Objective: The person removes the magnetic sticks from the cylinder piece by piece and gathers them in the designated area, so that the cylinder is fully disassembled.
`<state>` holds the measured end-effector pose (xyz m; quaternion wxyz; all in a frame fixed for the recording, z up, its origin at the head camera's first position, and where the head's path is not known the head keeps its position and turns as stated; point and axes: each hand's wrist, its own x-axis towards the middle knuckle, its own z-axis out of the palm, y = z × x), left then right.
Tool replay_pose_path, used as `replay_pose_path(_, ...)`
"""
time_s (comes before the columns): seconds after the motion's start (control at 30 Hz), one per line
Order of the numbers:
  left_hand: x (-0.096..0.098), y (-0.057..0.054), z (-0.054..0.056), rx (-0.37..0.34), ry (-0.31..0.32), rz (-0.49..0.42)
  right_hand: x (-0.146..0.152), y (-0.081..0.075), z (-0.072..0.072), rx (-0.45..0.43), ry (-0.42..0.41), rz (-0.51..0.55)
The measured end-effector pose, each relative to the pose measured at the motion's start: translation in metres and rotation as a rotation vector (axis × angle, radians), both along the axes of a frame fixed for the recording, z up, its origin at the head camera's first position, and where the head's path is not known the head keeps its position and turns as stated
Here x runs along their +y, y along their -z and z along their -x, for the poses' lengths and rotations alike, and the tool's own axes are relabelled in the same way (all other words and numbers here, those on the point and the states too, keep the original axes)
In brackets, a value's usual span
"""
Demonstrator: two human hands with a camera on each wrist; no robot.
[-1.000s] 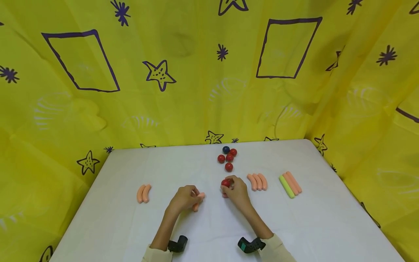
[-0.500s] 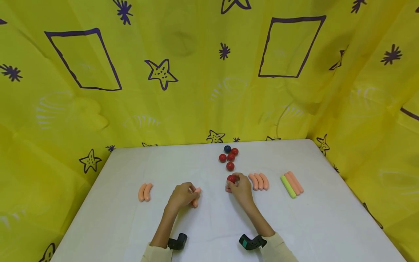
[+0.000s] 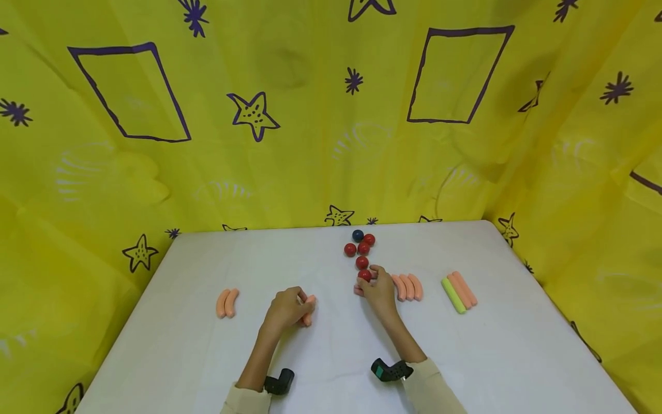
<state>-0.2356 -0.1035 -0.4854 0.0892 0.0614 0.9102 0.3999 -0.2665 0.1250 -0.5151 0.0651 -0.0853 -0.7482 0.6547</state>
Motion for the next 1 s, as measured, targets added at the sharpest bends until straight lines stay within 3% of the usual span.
replay_pose_path(0.23,0.000,0.001,-0.001,-0.034,0.001,-0.070,-0.002,0.000,0.011,0.011,0.020,0.025)
replay_pose_path(1.0,-0.001,-0.005,-0.002,-0.046,-0.025,-0.076,-0.003,0.004,0.028,-0.013,0.070,0.041)
